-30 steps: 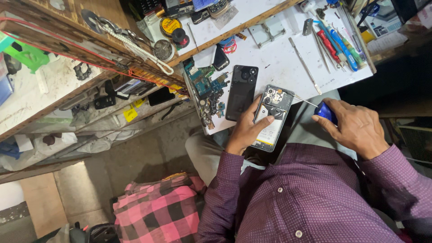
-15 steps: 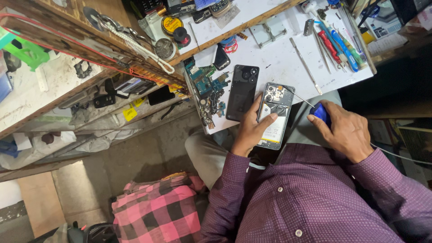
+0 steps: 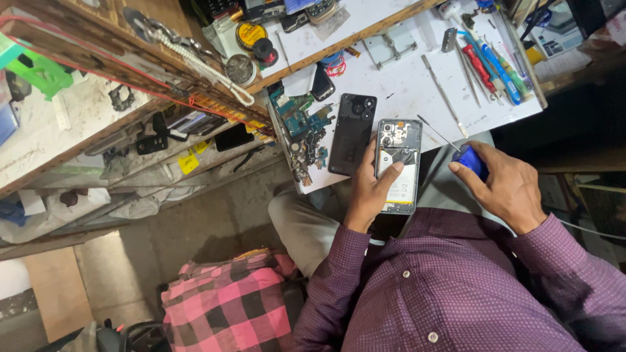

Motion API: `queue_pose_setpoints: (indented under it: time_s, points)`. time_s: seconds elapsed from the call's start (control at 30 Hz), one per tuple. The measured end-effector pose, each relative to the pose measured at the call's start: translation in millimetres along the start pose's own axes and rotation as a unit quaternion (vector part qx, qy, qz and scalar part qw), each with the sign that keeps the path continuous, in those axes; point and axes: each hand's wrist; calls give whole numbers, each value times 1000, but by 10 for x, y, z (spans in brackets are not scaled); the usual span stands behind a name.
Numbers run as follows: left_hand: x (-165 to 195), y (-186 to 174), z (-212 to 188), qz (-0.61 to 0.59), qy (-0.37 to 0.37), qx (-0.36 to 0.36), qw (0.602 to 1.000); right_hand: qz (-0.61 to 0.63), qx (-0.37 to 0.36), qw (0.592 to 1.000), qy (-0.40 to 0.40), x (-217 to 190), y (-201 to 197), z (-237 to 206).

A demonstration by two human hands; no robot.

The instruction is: The person sits at a repair bench and pries open the back of a smartphone, working a screwdriver-like tool along the edge of the opened phone to separate components, holding the phone steady with the other hand.

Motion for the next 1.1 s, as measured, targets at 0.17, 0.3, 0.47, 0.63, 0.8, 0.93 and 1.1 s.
queue_pose_setpoints:
  time_s: [0.17, 0.3, 0.47, 0.63, 0.8, 0.93, 1.1]
  points:
    - [7, 16, 2, 18, -5, 2, 1000, -40, 1, 999, -36, -49, -39, 12]
    - [-37, 26, -11, 3, -1, -11, 1000, -45, 6, 998, -46, -36, -17, 26]
    - [-82, 32, -11, 13, 5, -8, 1000, -48, 18, 998, -40, -44, 39, 24]
    - [-94, 24, -10, -17, -5, -13, 1000, -71, 17, 997, -34, -55, 34, 26]
    - [-85, 16, -29, -19, 0, -13, 1000, -103, 18, 993, -47, -27, -3, 38]
    - [-88, 23, -7, -33, 6, -10, 999, -72, 34, 995, -64, -15, 45, 53]
    - [-101, 54, -25, -61, 5, -4, 998, -25, 8, 1000, 12, 8, 91, 66]
Point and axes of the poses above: each hand's wrist, its own z-axis towards the middle knuckle, its own y-axis out of the palm, x = y × z, and after that the axes turned 13 degrees about -x, right-handed
